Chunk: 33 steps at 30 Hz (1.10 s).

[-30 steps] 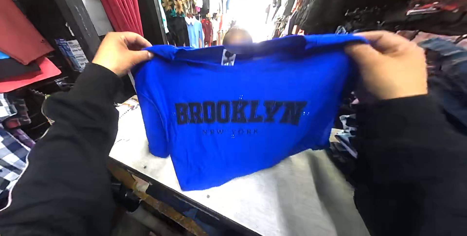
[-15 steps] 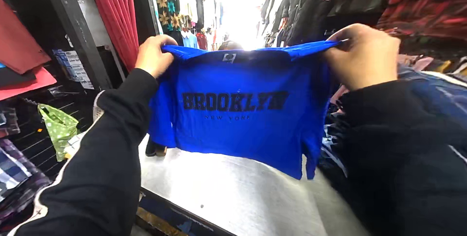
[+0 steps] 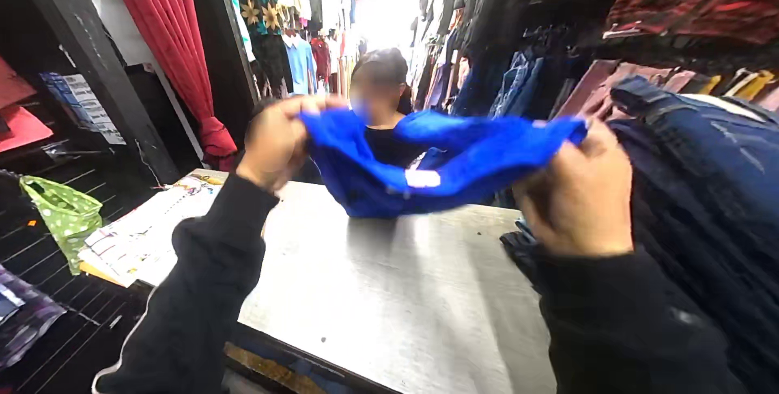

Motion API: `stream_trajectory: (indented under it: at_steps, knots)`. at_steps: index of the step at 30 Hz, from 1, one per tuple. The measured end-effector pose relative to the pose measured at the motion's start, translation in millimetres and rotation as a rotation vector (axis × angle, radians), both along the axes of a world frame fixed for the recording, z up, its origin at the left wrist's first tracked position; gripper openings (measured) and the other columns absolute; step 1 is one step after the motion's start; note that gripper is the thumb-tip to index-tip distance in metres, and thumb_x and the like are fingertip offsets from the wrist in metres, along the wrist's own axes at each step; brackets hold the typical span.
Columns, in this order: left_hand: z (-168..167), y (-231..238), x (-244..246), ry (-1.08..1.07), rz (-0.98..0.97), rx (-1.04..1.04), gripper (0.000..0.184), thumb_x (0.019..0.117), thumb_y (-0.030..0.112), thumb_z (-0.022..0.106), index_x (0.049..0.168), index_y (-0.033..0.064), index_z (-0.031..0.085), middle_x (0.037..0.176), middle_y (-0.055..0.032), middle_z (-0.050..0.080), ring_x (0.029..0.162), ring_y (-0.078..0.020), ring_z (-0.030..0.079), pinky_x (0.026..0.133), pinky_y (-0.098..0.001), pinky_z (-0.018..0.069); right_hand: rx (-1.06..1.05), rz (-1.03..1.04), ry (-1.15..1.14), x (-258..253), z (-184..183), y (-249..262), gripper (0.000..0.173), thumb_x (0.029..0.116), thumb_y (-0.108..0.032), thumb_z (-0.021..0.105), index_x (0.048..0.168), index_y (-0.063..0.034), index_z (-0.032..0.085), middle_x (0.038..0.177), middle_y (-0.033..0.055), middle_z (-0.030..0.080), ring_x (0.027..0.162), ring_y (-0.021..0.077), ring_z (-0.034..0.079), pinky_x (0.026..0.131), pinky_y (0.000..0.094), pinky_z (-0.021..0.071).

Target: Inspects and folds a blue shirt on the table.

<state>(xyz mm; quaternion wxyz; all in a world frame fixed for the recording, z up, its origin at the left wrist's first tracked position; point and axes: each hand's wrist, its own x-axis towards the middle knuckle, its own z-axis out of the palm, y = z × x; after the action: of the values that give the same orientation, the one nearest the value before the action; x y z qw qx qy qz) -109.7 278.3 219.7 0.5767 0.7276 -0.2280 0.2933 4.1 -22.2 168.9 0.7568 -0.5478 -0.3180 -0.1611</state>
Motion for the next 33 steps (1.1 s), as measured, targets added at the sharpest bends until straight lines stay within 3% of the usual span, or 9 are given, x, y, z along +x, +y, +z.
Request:
stream_trajectory:
  at_steps: [3, 10, 14, 17, 21, 24, 27, 31, 33]
  knots:
    - [-69.7, -9.6, -40.9, 0.139, -0.152, 0.151, 0.01, 0.0917, 0.019, 0.068, 0.101, 0.016, 0.069, 0.111, 0.0007, 0.075, 0.105, -0.0115, 0.07, 0.092, -0.032, 0.0586, -0.122, 0.083, 0.056, -46.9, -67.7, -30.3, 0.026, 0.0928, -0.02, 0.069, 0.117, -0.0267, 0.065, 0.102, -0.0112, 0.071, 0.085, 0.0009, 0.068, 0.072, 0.0195, 0.0592]
    - [-184.5, -12.4, -91.8, 0.517, -0.657, -0.016, 0.031, 0.0963, 0.007, 0.061, 0.126, 0.0147, 0.064, 0.114, 0.0006, 0.075, 0.099, -0.0058, 0.072, 0.084, -0.0236, 0.0597, -0.48, 0.525, 0.237, -95.7, -139.3, -106.2, 0.045, 0.0966, -0.001, 0.06, 0.132, -0.0288, 0.062, 0.109, -0.0115, 0.077, 0.095, 0.0024, 0.073, 0.084, 0.022, 0.06]
    - [-176.1, -15.2, -72.4, 0.507, -0.309, -0.153, 0.022, 0.0942, 0.021, 0.067, 0.115, 0.0203, 0.073, 0.104, 0.005, 0.077, 0.094, -0.0037, 0.072, 0.083, -0.023, 0.0591, -0.311, 0.31, 0.387, -72.3, -139.5, -73.9, 0.028, 0.0949, -0.013, 0.063, 0.122, -0.0199, 0.067, 0.095, -0.0065, 0.077, 0.08, 0.0034, 0.072, 0.071, 0.0214, 0.0601]
    - [-161.7, -21.9, -23.2, 0.553, 0.042, -0.495, 0.024, 0.0998, 0.011, 0.051, 0.121, 0.0056, 0.061, 0.103, -0.0047, 0.074, 0.091, -0.0117, 0.071, 0.08, -0.0299, 0.0602, -0.004, 0.176, 0.56, -34.5, -132.5, -33.6, 0.024, 0.1066, -0.02, 0.042, 0.119, -0.0164, 0.061, 0.09, -0.0066, 0.072, 0.078, 0.0023, 0.069, 0.068, 0.0211, 0.0599]
    - [-175.0, -24.8, 9.1, 0.899, 0.223, -0.556, 0.05, 0.1098, 0.043, 0.04, 0.137, 0.0031, 0.055, 0.113, -0.0089, 0.07, 0.096, -0.0137, 0.069, 0.087, -0.035, 0.0575, -0.3, 0.027, 0.751, -23.0, -144.4, -10.5, 0.042, 0.109, -0.04, 0.042, 0.126, -0.0053, 0.057, 0.092, 0.0029, 0.068, 0.08, 0.0106, 0.068, 0.071, 0.0312, 0.0583]
    - [-193.3, -28.4, 8.5, 0.934, 0.184, -0.509, 0.033, 0.106, 0.017, 0.055, 0.13, -0.005, 0.054, 0.106, -0.0168, 0.07, 0.09, -0.0209, 0.071, 0.084, -0.0389, 0.0598, -0.548, -0.004, 0.657, -25.0, -155.4, -8.8, 0.047, 0.0948, -0.014, 0.068, 0.137, -0.0001, 0.052, 0.109, 0.0154, 0.07, 0.091, 0.0207, 0.072, 0.08, 0.0398, 0.0613]
    - [-196.2, -29.7, 13.1, 0.831, 0.26, -0.528, 0.046, 0.1, -0.002, 0.058, 0.144, 0.003, 0.045, 0.114, -0.019, 0.067, 0.089, -0.0251, 0.07, 0.081, -0.0422, 0.0595, -0.563, -0.126, 0.537, -19.7, -161.4, -15.7, 0.048, 0.0952, -0.009, 0.064, 0.14, -0.0017, 0.049, 0.114, 0.016, 0.068, 0.094, 0.0207, 0.07, 0.081, 0.0409, 0.0599]
    - [-190.5, -31.9, 14.6, 0.689, 0.561, 0.117, 0.067, 0.0996, 0.006, 0.062, 0.159, 0.0057, 0.03, 0.149, -0.0209, 0.051, 0.123, -0.0335, 0.063, 0.1, -0.0515, 0.0534, -0.886, -0.417, -0.02, -12.6, -168.2, -28.7, 0.062, 0.0908, -0.002, 0.06, 0.146, 0.0153, 0.039, 0.147, 0.0392, 0.042, 0.13, 0.0552, 0.049, 0.103, 0.0675, 0.0436]
    - [-184.4, -49.1, 12.4, 0.488, 0.709, 0.515, 0.064, 0.1004, 0.015, 0.061, 0.156, -0.0027, 0.035, 0.159, -0.0278, 0.035, 0.144, -0.0451, 0.041, 0.112, -0.0657, 0.0371, -0.985, -0.491, -0.262, -17.6, -163.1, -14.8, 0.058, 0.0991, -0.023, 0.052, 0.148, 0.0087, 0.045, 0.156, 0.0344, 0.037, 0.141, 0.0571, 0.038, 0.108, 0.0749, 0.0342]
